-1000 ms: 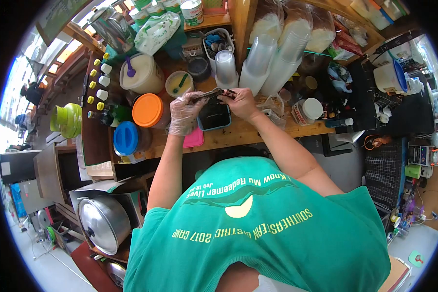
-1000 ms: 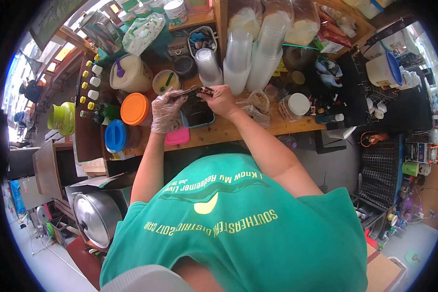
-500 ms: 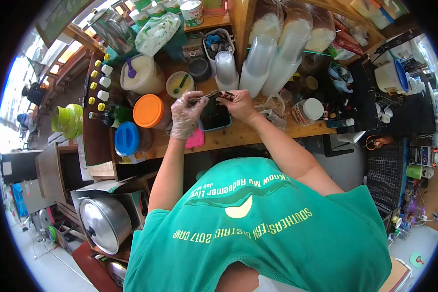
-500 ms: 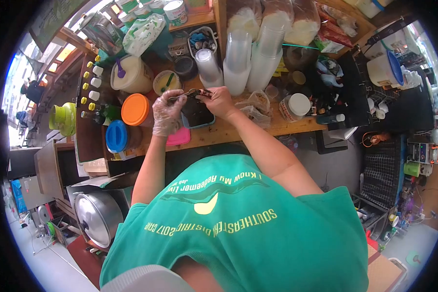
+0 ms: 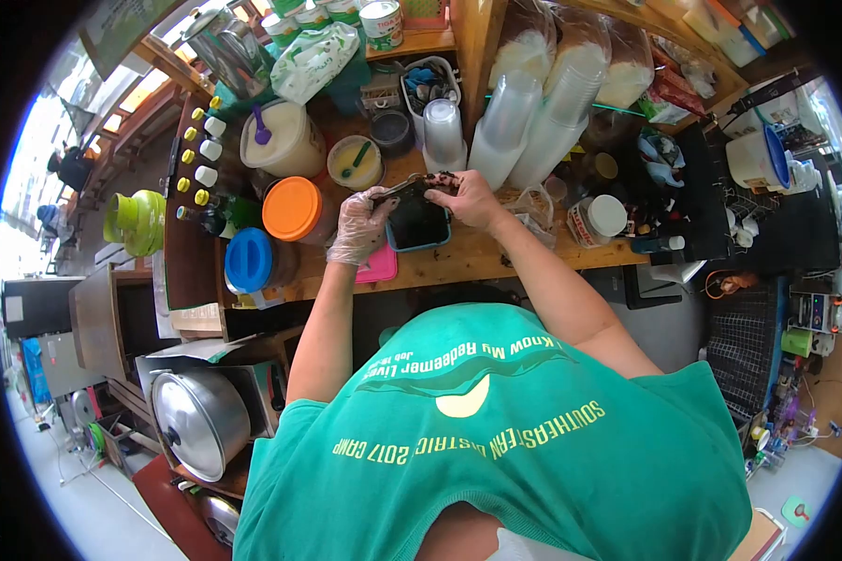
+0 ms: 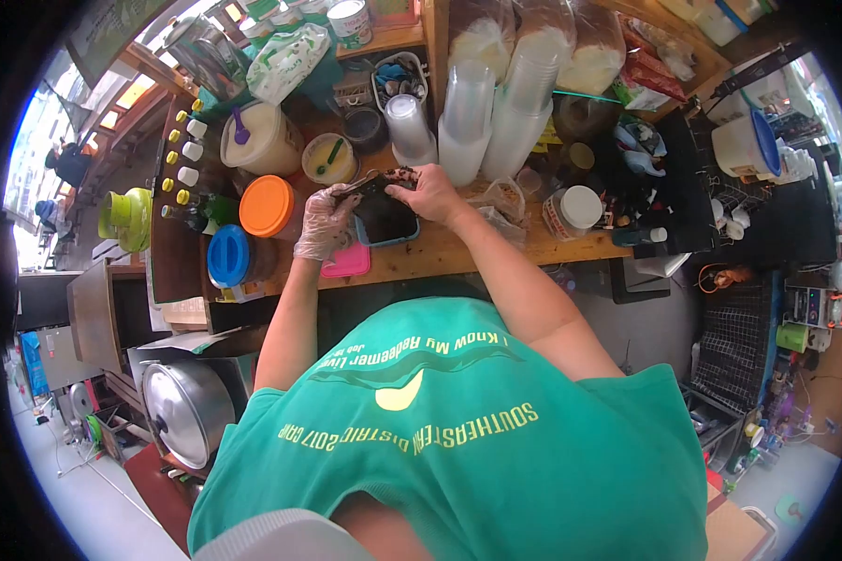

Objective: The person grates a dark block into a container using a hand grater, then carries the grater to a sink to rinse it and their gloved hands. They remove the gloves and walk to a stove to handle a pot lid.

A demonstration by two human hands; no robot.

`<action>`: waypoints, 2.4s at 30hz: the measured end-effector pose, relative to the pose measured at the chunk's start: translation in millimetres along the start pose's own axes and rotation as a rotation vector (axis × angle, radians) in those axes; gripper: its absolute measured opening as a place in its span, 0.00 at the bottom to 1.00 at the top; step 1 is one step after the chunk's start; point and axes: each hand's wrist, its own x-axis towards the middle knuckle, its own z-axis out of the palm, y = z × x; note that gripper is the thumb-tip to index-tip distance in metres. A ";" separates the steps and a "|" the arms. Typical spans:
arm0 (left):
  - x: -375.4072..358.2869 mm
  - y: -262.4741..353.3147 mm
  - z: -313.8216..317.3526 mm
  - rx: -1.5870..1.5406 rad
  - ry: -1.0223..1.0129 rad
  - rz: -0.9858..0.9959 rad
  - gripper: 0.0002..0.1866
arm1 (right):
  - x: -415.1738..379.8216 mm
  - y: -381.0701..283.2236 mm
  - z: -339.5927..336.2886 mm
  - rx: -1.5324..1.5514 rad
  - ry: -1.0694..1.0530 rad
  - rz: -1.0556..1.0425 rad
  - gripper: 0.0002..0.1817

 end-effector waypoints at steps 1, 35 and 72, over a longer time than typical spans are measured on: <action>-0.5 2.3 -0.1 -0.041 0.000 0.010 0.05 | -0.3 -5.4 -1.2 -0.045 -0.001 -0.012 0.12; -9.2 55.0 -40.8 -0.323 0.315 -0.038 0.03 | -0.2 53.4 28.1 -0.159 -0.171 0.524 0.09; -8.2 36.7 -25.0 0.028 0.406 0.102 0.06 | -8.4 -17.7 20.6 -0.751 -0.235 0.219 0.16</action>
